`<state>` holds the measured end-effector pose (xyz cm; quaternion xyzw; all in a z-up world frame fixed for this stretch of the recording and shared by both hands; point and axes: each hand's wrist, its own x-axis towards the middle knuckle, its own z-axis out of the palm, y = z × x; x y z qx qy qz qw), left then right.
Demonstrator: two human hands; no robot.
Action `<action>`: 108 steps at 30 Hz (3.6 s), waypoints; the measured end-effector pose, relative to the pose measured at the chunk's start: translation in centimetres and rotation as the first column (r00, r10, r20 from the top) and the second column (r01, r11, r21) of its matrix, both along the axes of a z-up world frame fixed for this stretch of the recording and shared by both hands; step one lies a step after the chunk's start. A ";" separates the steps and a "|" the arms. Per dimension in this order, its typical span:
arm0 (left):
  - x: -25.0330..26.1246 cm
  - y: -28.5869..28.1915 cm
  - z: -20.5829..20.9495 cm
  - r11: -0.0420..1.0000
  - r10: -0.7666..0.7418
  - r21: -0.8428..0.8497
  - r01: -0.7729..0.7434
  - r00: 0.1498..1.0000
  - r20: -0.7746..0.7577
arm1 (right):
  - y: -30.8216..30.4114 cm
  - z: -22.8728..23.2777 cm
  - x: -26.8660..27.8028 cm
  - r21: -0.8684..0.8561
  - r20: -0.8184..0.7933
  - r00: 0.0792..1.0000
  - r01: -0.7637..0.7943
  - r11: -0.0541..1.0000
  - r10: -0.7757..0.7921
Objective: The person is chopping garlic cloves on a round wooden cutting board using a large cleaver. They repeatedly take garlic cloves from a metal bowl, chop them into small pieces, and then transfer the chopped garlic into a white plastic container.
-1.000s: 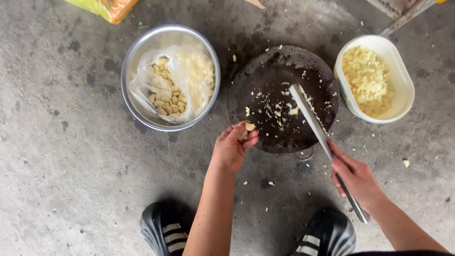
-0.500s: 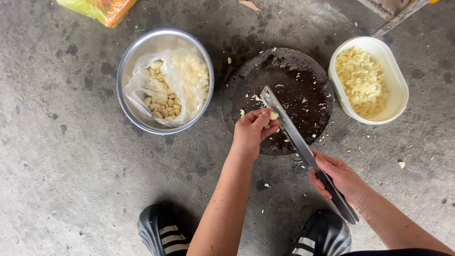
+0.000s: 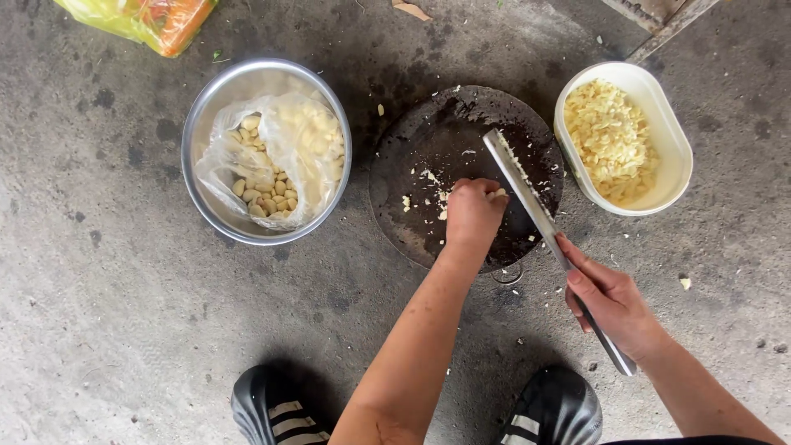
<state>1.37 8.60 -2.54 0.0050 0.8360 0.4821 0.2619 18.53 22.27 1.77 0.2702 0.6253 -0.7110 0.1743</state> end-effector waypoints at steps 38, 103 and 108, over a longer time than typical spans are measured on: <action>3.1 -8.5 3.2 0.420 0.215 0.606 -0.676 0.723 0.657 | -5.3 0.9 -0.9 -0.284 0.095 0.995 0.024 0.959 0.004; 3.2 -8.9 3.1 0.816 0.472 0.230 -0.530 0.842 0.263 | -5.4 1.5 -1.6 -0.241 0.071 0.997 0.000 0.971 0.018; 2.3 -5.6 2.4 0.981 0.151 -0.060 -0.183 0.924 -0.350 | -3.7 0.9 -1.0 -0.127 0.138 0.990 0.050 0.991 -0.033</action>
